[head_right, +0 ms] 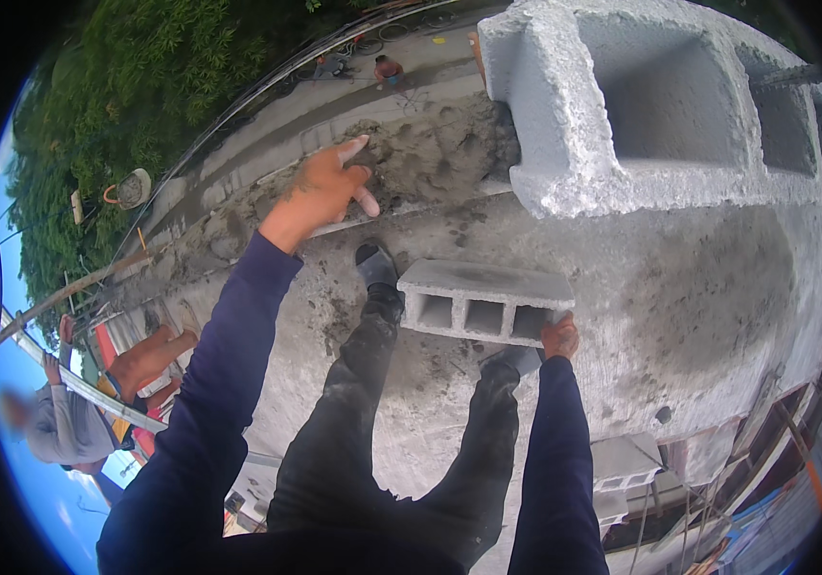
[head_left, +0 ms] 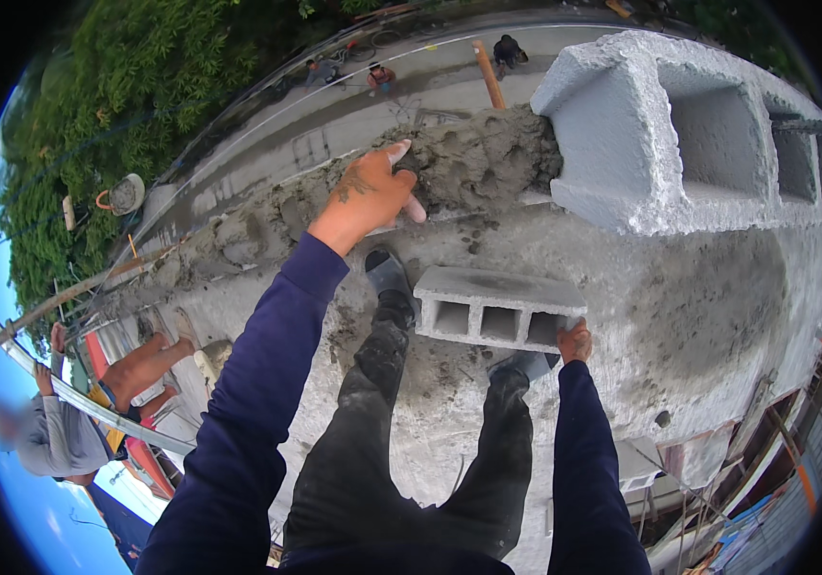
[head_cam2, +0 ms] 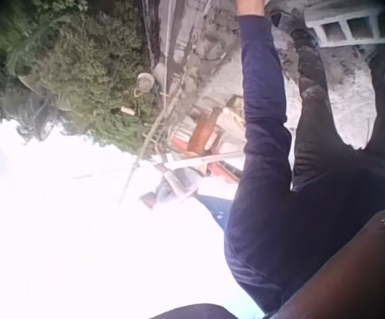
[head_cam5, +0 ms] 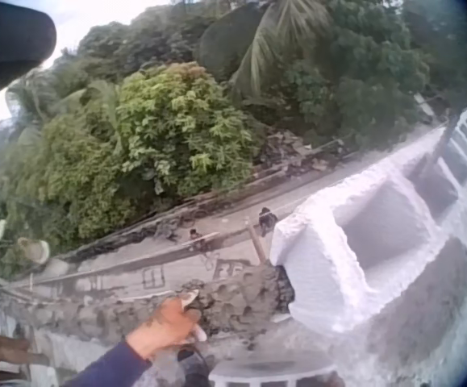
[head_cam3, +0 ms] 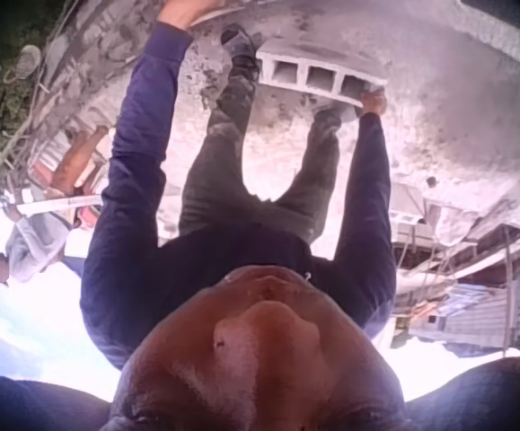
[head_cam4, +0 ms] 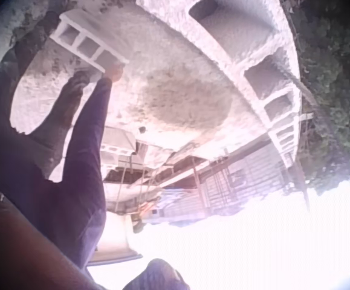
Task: The person places hollow concrete blocks onto a mortar bed on a rooftop, aligning them in a row. They repeatedly pick up blocks, position them, and adjust placement. A spirit level is used to check alignment of the laid blocks.
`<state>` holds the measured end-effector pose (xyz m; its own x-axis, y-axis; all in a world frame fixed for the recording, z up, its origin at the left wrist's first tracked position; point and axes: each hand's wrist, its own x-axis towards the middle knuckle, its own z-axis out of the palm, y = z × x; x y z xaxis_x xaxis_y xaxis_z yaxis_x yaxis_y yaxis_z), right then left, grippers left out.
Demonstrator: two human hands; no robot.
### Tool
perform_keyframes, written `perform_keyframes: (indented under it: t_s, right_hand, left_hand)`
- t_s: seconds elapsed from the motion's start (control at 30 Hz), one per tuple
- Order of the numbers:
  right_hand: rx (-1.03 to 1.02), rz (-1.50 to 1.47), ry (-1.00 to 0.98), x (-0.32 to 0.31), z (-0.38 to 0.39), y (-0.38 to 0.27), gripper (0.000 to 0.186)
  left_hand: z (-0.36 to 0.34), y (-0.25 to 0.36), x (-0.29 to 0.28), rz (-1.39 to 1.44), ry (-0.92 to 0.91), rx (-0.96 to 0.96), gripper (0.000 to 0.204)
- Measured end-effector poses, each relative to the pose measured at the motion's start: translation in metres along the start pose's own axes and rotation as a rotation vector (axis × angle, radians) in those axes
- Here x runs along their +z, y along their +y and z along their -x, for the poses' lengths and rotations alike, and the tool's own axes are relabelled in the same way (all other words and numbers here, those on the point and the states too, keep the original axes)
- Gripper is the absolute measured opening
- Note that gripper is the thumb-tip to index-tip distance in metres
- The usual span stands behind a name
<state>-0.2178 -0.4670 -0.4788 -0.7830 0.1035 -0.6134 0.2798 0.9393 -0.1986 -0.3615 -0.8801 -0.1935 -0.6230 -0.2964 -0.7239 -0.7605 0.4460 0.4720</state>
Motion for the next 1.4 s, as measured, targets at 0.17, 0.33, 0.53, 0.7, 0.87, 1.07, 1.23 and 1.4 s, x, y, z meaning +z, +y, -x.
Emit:
perform_keyframes:
  t_s: [0.17,0.33,0.53,0.7,0.87,1.07,1.23,1.4]
  right_hand:
    - [0.021,0.026,-0.005,0.003,-0.001,0.002,0.044]
    - [0.053,0.022,-0.039,0.003,-0.002,0.002,0.045]
    - [0.021,-0.005,-0.001,0.003,-0.001,0.004,0.045]
    - [-0.006,0.008,-0.02,0.005,-0.002,0.008,0.052]
    - [-0.024,-0.038,-0.015,0.004,-0.002,0.012,0.045]
    - [-0.019,-0.031,-0.058,0.001,-0.002,0.013,0.052]
    - [-0.001,-0.063,-0.04,-0.002,0.0,0.012,0.047]
    - [-0.021,-0.099,-0.05,-0.008,0.003,0.009,0.049]
  left_hand:
    - [-0.009,0.003,0.001,-0.264,0.092,0.197,0.052]
    - [-0.006,0.004,0.004,-0.651,0.26,0.321,0.045]
    - [-0.004,0.012,0.0,-0.581,0.152,0.279,0.046]
    - [0.001,0.015,0.004,-0.831,0.238,0.342,0.045]
    - [0.001,0.019,-0.001,-0.844,0.212,0.384,0.044]
    - [0.026,0.041,-0.004,-0.791,0.285,0.298,0.053]
    - [0.081,0.042,0.03,-0.288,0.02,0.173,0.061]
    - [0.069,-0.046,0.126,-0.068,-0.131,-0.052,0.07]
